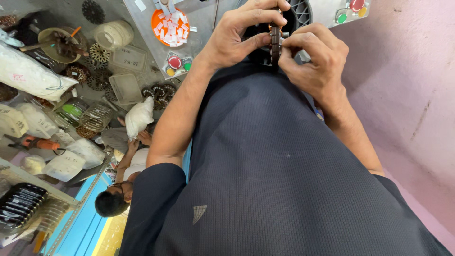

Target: The person uses a screwdriver to tighten screws on a circular electrical component mounted on a machine. They repeatedly insert small white plastic spacers between copper windings and secure them with screws, working on multiple similar components.

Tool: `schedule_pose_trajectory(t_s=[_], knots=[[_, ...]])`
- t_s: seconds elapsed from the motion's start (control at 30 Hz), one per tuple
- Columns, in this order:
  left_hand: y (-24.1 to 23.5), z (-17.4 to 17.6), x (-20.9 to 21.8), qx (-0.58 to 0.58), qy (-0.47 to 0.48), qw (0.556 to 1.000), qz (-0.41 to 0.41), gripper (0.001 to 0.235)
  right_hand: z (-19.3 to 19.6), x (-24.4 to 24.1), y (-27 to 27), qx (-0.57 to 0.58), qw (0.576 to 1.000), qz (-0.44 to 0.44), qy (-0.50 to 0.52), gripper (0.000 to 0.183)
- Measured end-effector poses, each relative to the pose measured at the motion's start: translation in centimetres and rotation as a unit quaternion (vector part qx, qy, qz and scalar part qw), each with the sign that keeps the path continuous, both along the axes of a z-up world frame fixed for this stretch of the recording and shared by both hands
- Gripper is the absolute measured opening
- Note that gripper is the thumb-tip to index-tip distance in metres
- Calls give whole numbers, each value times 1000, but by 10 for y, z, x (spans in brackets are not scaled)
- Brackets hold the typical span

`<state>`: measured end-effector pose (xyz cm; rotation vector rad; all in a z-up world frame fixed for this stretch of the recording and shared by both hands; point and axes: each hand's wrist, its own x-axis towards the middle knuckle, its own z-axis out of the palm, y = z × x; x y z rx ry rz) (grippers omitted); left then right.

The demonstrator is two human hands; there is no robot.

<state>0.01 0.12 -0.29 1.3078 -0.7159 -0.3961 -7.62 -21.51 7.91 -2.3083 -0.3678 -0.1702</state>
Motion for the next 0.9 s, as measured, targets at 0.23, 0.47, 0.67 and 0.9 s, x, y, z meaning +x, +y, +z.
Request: schedule_pose_trajectory(t_s=[0.23,0.47,0.67,0.9], knots=[[0,5,1,6,14,1000,-2,29,5,3,2,6,1000,1,25,17],[1,6,0,1,-6,1000,5,29,13,8,2,-7,996,-9,93,12],[-1,4,1,0,12,1000,-3,31,11,25,-13,170,933,-39,314,8],[3,-1,-1,-13,9,1000,-9,41,15,33,-28,187,931,8,313,15]])
